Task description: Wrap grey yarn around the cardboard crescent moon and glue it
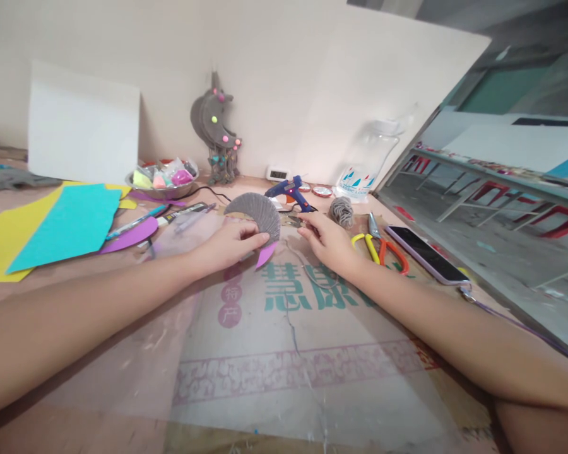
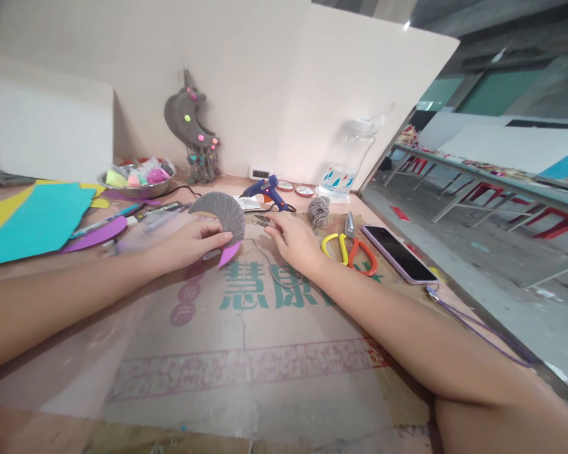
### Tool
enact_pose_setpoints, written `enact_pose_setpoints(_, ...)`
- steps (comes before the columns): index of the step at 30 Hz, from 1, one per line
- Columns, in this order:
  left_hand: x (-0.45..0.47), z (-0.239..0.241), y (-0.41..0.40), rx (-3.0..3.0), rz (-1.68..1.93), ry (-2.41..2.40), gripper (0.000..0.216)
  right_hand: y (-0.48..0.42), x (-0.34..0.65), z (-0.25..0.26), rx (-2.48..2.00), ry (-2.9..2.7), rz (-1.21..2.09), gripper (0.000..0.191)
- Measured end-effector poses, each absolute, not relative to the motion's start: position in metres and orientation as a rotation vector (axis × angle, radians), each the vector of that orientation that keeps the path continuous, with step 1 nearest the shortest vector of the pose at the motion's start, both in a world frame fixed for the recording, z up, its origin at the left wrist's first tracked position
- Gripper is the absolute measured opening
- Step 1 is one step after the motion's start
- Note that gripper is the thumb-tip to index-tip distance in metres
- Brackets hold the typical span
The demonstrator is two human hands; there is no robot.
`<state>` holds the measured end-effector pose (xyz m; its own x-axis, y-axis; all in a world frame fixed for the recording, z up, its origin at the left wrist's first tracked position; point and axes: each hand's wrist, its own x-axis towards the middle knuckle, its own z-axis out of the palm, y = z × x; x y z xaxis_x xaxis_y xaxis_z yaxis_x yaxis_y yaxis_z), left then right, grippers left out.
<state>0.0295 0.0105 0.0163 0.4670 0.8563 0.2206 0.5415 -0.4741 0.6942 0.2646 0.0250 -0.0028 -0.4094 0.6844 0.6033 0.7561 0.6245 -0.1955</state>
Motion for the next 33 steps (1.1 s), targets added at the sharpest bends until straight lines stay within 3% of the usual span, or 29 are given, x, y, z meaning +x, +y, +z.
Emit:
enact_pose_setpoints(21,0.028,0.023,0.001,1.881,0.805,1.055,0.029,0.021,0.262,0.003,-1.043,-2.472,-0.275,0.034)
enact_pose_setpoints(27,0.027,0.018,0.005,2.053,0.737,0.908,0.028,0.022,0.263,0.002,-0.997,-2.463,-0.308,0.031)
enact_pose_setpoints(33,0.029,0.017,0.007,2.081,0.782,1.065,0.031,0.023,0.263,0.002,-1.059,-2.401,-0.244,0.031)
